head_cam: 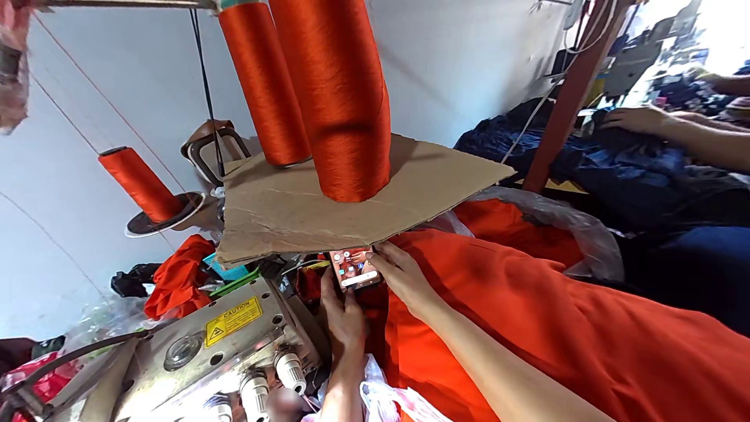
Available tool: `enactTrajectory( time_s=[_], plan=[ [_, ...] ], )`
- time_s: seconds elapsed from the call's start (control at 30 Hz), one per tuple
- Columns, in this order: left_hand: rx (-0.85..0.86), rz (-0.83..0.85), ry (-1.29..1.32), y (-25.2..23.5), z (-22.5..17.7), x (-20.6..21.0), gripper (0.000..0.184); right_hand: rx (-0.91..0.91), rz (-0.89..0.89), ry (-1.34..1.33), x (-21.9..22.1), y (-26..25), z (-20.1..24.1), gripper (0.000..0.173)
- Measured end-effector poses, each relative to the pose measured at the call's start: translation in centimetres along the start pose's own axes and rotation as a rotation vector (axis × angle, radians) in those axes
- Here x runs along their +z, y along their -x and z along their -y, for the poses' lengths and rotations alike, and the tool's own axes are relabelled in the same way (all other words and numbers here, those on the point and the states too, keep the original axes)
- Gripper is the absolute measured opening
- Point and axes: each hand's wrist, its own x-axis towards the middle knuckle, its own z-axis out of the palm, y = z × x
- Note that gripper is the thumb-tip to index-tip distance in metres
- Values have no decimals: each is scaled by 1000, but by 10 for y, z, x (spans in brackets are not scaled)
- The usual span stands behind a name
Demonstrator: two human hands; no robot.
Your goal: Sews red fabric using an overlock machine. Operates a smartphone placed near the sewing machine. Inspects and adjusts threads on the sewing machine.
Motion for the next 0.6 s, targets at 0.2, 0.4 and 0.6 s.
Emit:
enactTrajectory(
  time_s=[0.2, 0.4, 0.6],
  plan=[
    [12, -19, -71, -2, 3, 3, 48, 1, 5, 6, -1, 0, -1, 36],
    [41, 0, -40, -2, 5, 1, 46, 88, 124, 42, -16, -4, 5, 40],
    [1, 8, -52, 0, 1, 0, 50, 112, 343, 275, -28, -8, 4, 49]
  ],
)
